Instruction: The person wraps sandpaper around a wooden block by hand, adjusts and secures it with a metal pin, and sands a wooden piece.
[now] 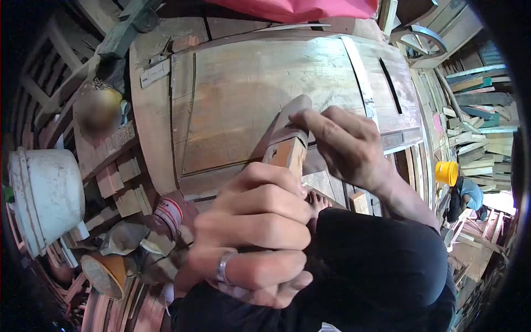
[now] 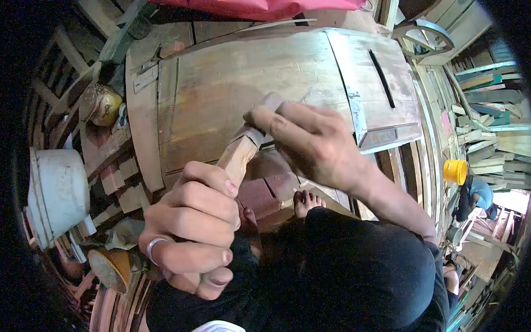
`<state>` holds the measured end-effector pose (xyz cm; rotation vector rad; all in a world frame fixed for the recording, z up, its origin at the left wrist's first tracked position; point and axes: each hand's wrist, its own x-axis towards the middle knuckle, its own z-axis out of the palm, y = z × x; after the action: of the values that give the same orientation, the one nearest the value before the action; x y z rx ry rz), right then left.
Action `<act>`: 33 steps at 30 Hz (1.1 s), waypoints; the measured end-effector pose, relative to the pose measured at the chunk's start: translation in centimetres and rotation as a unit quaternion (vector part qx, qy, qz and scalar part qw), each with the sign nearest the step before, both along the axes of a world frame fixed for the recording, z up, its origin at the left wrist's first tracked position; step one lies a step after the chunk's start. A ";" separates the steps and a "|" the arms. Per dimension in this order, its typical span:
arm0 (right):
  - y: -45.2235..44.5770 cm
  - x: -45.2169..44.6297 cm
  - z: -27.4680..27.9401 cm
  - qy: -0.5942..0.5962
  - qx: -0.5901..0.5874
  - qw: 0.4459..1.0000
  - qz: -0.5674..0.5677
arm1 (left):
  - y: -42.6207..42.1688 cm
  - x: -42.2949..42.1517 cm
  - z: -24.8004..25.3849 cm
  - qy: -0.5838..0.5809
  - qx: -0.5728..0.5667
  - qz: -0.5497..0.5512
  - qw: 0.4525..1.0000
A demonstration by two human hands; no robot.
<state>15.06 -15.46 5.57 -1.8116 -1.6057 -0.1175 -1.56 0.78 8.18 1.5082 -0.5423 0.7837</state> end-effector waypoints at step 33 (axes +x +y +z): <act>-1.3 0.0 1.3 0.621 0.112 0.774 -0.045 | -0.8 -0.3 -0.2 -0.001 -0.061 0.044 0.997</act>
<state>15.10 -16.78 6.83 -1.2283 -0.4947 0.6909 -1.87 -0.03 7.96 1.4263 -0.4250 0.8718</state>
